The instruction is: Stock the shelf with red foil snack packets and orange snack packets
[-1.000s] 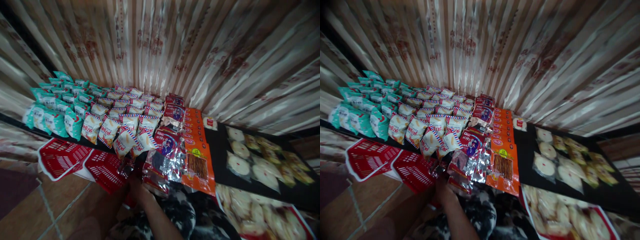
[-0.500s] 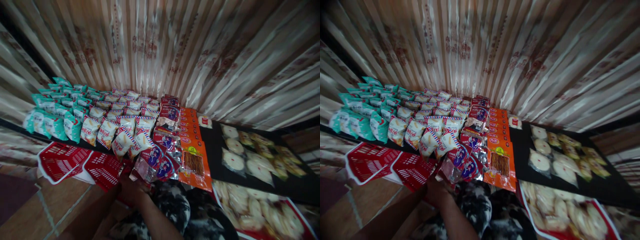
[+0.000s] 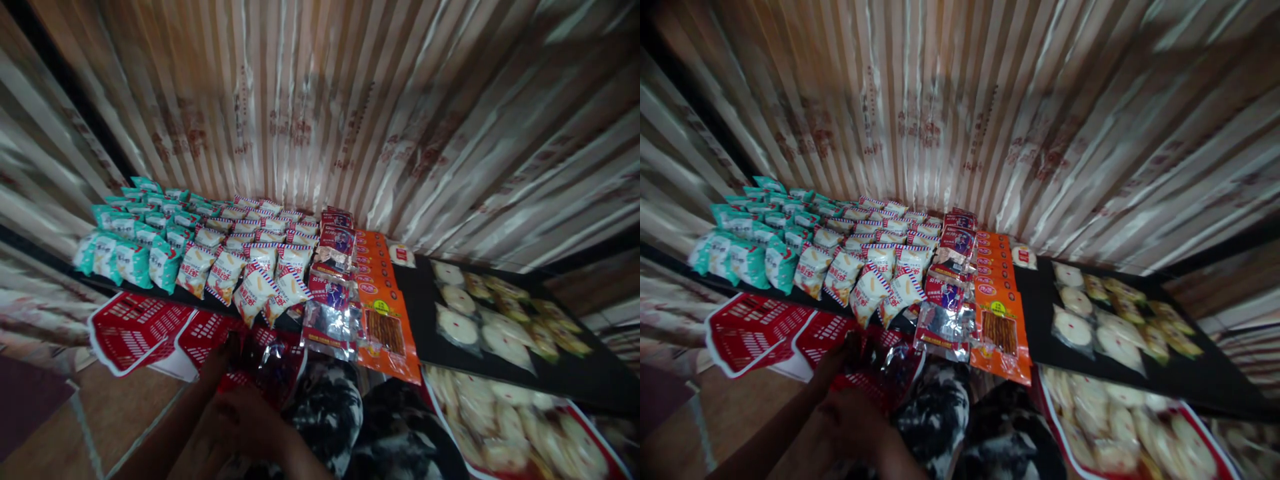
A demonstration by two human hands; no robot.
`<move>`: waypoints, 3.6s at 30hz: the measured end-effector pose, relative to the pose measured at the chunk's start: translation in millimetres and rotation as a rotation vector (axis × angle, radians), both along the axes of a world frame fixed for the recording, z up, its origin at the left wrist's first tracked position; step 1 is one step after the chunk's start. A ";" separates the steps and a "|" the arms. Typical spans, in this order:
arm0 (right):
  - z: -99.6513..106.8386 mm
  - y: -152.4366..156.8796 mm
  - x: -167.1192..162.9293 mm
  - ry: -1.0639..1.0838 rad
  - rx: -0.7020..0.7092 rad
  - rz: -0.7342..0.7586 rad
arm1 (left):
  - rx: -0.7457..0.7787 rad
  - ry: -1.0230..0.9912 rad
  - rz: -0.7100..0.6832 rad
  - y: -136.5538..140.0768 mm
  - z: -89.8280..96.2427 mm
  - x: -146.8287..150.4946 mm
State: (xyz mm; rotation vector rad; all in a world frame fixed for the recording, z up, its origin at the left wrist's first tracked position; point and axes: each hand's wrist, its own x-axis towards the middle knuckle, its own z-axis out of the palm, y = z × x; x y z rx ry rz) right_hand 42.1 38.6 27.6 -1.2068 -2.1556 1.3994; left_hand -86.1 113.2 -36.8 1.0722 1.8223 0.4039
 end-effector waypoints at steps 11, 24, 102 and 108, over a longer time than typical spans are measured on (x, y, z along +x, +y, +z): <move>45.9 -11.7 47.9 0.153 0.053 -0.511 | 0.443 -0.038 -0.522 -25.8 85.8 -41.0; 74.0 0.1 98.8 0.242 0.152 -0.581 | 0.385 -0.425 -0.944 2.8 208.0 -7.5; 71.4 158.6 232.6 -0.027 0.385 -1.224 | 0.457 -0.634 -0.150 68.7 149.9 220.8; 69.2 155.1 239.0 0.041 0.336 -1.276 | 0.145 -0.885 0.047 95.9 182.8 220.2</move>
